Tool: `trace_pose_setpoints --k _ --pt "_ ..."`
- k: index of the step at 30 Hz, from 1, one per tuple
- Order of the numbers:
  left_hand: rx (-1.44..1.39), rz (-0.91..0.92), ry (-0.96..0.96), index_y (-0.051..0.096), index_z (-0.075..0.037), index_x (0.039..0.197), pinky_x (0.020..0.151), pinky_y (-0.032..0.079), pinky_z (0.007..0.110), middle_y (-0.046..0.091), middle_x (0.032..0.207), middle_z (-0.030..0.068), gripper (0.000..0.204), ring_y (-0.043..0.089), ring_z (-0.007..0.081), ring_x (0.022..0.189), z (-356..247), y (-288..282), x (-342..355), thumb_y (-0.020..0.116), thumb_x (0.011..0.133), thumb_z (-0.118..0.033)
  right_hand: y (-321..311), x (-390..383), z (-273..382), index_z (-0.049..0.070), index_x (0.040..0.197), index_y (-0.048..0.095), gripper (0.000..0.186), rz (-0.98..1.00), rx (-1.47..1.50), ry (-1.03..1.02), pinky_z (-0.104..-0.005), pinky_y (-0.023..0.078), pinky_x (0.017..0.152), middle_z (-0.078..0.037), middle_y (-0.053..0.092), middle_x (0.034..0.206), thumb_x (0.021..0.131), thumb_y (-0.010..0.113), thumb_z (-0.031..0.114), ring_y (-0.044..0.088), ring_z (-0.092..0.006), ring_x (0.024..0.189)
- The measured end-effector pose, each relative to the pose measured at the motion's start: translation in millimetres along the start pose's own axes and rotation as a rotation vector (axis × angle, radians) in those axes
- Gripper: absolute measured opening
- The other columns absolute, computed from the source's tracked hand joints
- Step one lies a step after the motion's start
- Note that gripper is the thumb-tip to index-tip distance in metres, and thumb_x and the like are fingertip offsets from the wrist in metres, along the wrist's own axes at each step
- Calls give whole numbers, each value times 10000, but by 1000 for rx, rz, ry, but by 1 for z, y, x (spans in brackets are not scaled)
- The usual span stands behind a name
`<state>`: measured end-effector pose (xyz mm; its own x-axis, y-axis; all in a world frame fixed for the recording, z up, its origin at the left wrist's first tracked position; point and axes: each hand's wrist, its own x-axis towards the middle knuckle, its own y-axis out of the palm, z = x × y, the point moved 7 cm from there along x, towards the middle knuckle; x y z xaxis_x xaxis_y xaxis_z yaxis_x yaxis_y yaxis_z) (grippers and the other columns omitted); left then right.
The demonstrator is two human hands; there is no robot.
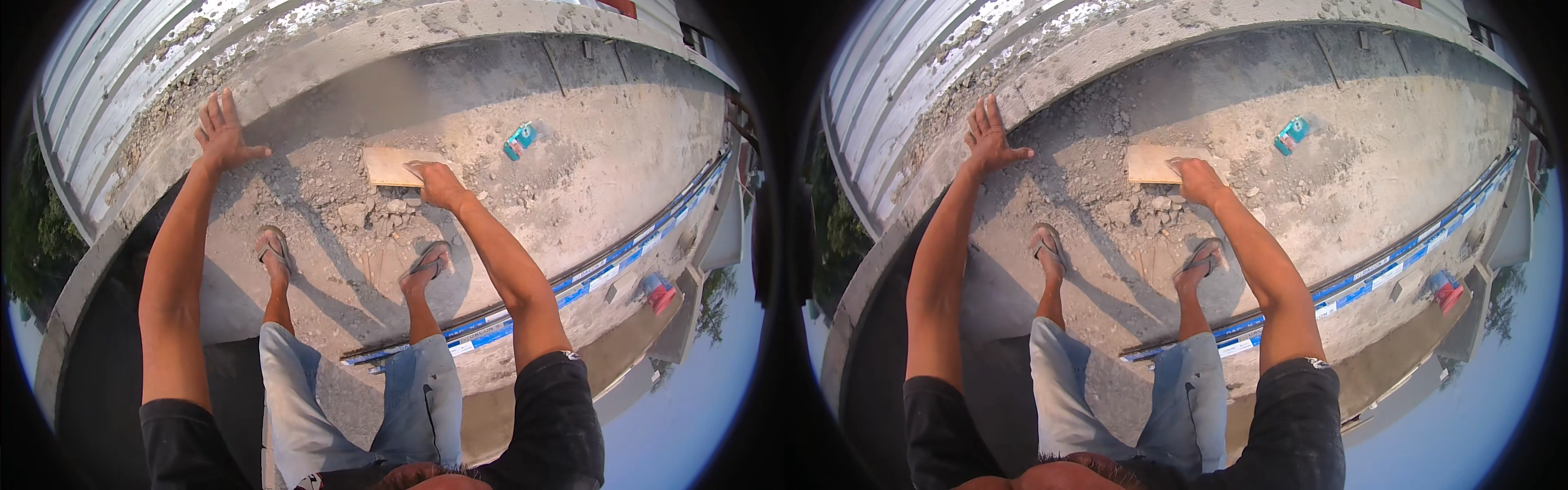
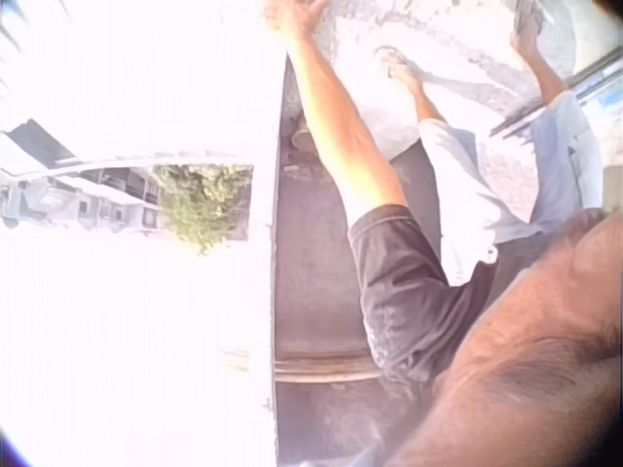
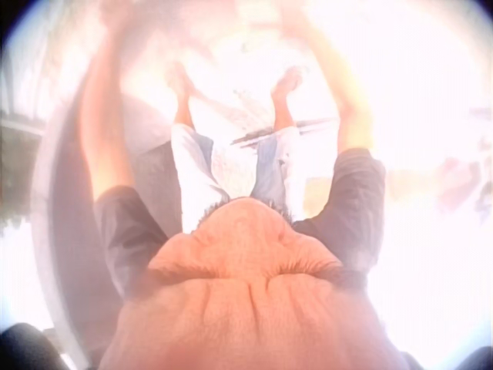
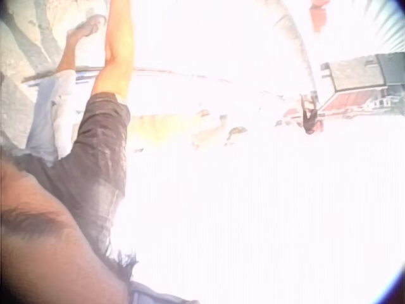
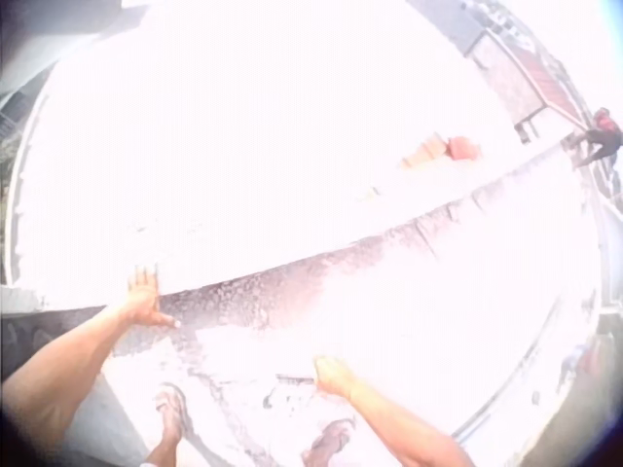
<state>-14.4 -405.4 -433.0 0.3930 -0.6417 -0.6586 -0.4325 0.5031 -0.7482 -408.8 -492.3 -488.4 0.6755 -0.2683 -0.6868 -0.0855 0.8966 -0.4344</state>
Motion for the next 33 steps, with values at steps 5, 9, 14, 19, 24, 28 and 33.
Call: trace_pose_setpoints --k 5,9,14,19,24,28,33 --pt "8 10 -14 -153 -88 1469 1024 70 700 -150 1513 280 1427 -150 500 1382 1 0 0 870 544 -454 21 -42 -9 28 1253 554 598 -41 -14 -76 -382 436 987 -181 579 1238 662 548 -66 542 -335 1146" --pt "1 17 -4 -149 -120 1475 1027 64 693 -149 1517 270 1418 -145 488 1389 0 5 3 870 547 -452 34 -62 -23 42 1234 573 575 20 0 -61 -379 444 981 -184 581 1232 669 539 -57 548 -336 1137" --pt "7 -47 17 -148 -162 1481 1033 64 684 -149 1525 251 1408 -145 473 1396 10 3 -3 867 554 -467 -17 -41 -12 101 1228 595 560 -14 -51 93 -381 464 953 -162 599 1211 686 529 -25 572 -336 1092" --pt "-3 -44 43 -151 -178 1482 1032 58 685 -154 1533 229 1419 -151 459 1400 5 12 3 867 545 -489 -81 15 -12 126 1195 614 511 -275 -163 64 -386 477 914 -136 623 1167 711 521 -8 586 -315 1062" --pt "-13 -63 48 -157 -206 1482 1029 55 686 -159 1530 238 1411 -153 452 1403 8 11 4 868 550 -471 -50 -3 -19 114 1123 640 416 -354 -311 -100 -371 461 945 -104 626 1170 740 528 -6 570 -276 1115" --pt "-16 -81 62 -156 -203 1482 1031 58 683 -145 1533 239 1400 -139 448 1407 4 8 5 866 559 -452 8 -68 -71 130 1171 617 460 -293 -226 -29 -368 447 962 -88 605 1217 740 539 -12 551 -265 1146" --pt "-15 -137 80 -118 -200 1491 1036 65 675 -104 1535 244 1383 -115 445 1411 13 9 1 870 553 -440 -15 -121 -95 139 1194 610 492 -187 -297 22 -369 446 959 -85 611 1213 731 549 -17 558 -263 1135"
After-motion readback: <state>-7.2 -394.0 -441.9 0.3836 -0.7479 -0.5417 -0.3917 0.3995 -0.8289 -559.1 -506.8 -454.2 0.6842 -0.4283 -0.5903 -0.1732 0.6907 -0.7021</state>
